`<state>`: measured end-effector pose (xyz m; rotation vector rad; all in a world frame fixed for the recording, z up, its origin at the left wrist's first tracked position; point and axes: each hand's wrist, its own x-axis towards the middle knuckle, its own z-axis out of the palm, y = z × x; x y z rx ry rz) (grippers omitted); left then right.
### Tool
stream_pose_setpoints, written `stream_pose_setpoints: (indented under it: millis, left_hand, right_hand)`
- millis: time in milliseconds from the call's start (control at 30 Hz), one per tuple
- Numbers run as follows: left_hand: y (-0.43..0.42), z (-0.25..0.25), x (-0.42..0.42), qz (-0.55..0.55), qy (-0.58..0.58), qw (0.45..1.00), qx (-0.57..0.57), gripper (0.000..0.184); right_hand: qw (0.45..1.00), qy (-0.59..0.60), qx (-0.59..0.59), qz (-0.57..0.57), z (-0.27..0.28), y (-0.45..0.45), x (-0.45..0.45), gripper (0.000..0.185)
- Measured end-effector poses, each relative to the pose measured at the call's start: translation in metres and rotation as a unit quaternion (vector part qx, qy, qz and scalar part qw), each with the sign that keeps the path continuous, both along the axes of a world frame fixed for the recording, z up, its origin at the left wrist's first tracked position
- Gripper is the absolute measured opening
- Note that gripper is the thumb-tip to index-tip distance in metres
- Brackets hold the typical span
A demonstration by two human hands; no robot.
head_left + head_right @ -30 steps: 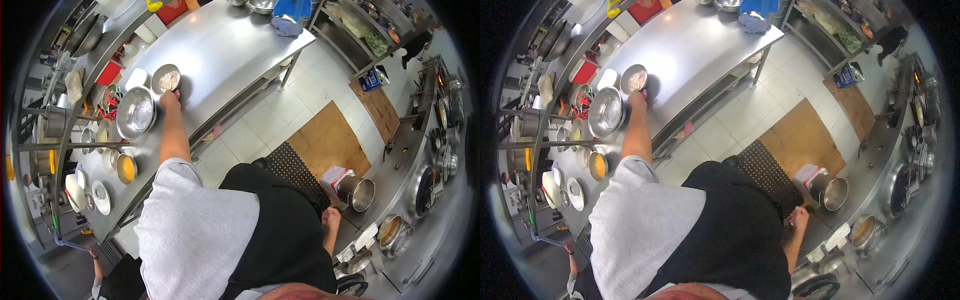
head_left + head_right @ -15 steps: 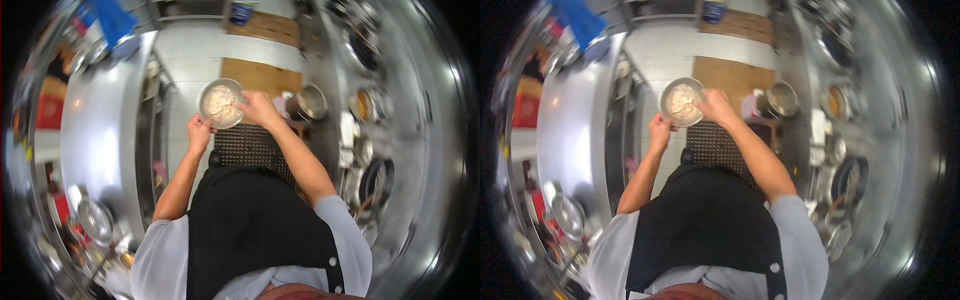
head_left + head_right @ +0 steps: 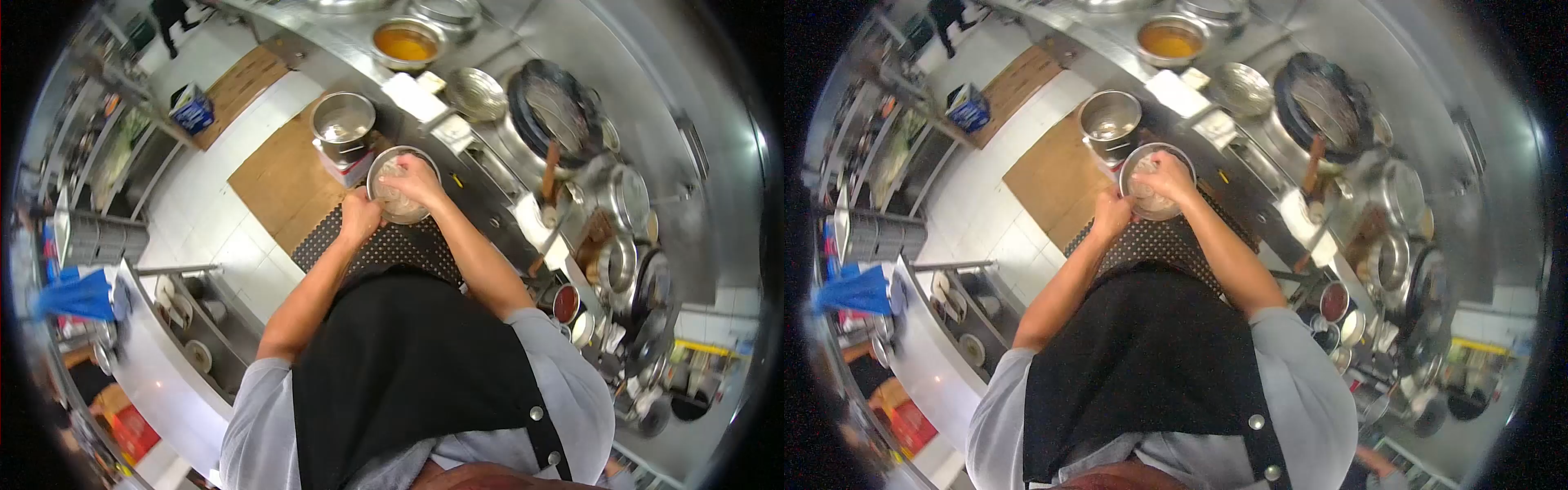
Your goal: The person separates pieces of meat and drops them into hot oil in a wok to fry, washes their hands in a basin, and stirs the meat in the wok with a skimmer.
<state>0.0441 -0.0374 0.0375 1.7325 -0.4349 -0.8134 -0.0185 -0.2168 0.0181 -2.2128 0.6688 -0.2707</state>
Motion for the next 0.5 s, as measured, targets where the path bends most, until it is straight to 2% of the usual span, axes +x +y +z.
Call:
stream_pose_setpoints:
  millis: [33, 100, 133, 167, 233, 267, 300, 367, 400, 433, 500]
  left_hand:
    - [-0.021, -0.007, -0.006, -0.018, 0.0, 1.0, 0.003, 0.018]
    - [-0.065, -0.015, -0.01, 0.019, 0.088, 0.995, -0.034, 0.016]
    - [-0.077, -0.009, -0.008, 0.0, 0.093, 0.996, -0.013, 0.014]
    - [-0.084, -0.003, -0.011, -0.007, 0.093, 0.996, -0.008, 0.014]
    - [-0.097, 0.013, -0.014, -0.012, 0.034, 0.999, 0.015, 0.011]
    - [-0.103, 0.024, -0.019, -0.022, -0.02, 0.999, 0.038, 0.011]
    - [-0.11, 0.022, -0.023, -0.028, -0.021, 0.999, 0.04, 0.011]
    - [-0.127, 0.012, -0.024, -0.045, -0.036, 0.998, 0.019, 0.011]
    - [-0.137, 0.011, -0.023, -0.036, 0.01, 0.999, 0.028, 0.01]
    - [-0.148, 0.01, -0.019, -0.039, 0.014, 0.999, 0.028, 0.01]
    - [-0.168, 0.011, -0.011, -0.02, 0.075, 0.996, -0.036, 0.013]
  right_hand:
    - [1.0, 0.0, 0.003, -0.018, 0.002, -0.013, -0.008, 0.05]
    - [0.989, 0.105, 0.027, 0.102, 0.01, -0.037, -0.017, 0.049]
    - [0.98, 0.126, -0.054, 0.146, 0.017, -0.041, -0.026, 0.039]
    - [0.981, 0.126, -0.048, 0.139, 0.023, -0.042, -0.041, 0.039]
    - [0.924, 0.069, -0.333, 0.174, 0.033, -0.047, -0.069, 0.036]
    - [0.94, 0.077, -0.296, 0.15, 0.031, -0.058, -0.077, 0.035]
    - [0.942, 0.077, -0.295, 0.144, 0.032, -0.071, -0.077, 0.035]
    - [0.963, 0.18, -0.193, 0.061, 0.034, -0.101, -0.071, 0.038]
    - [0.978, 0.103, -0.18, 0.02, 0.046, -0.108, -0.072, 0.04]
    - [0.978, 0.107, -0.18, 0.018, 0.048, -0.117, -0.066, 0.04]
    - [0.983, 0.018, -0.175, -0.062, 0.052, -0.133, -0.057, 0.048]
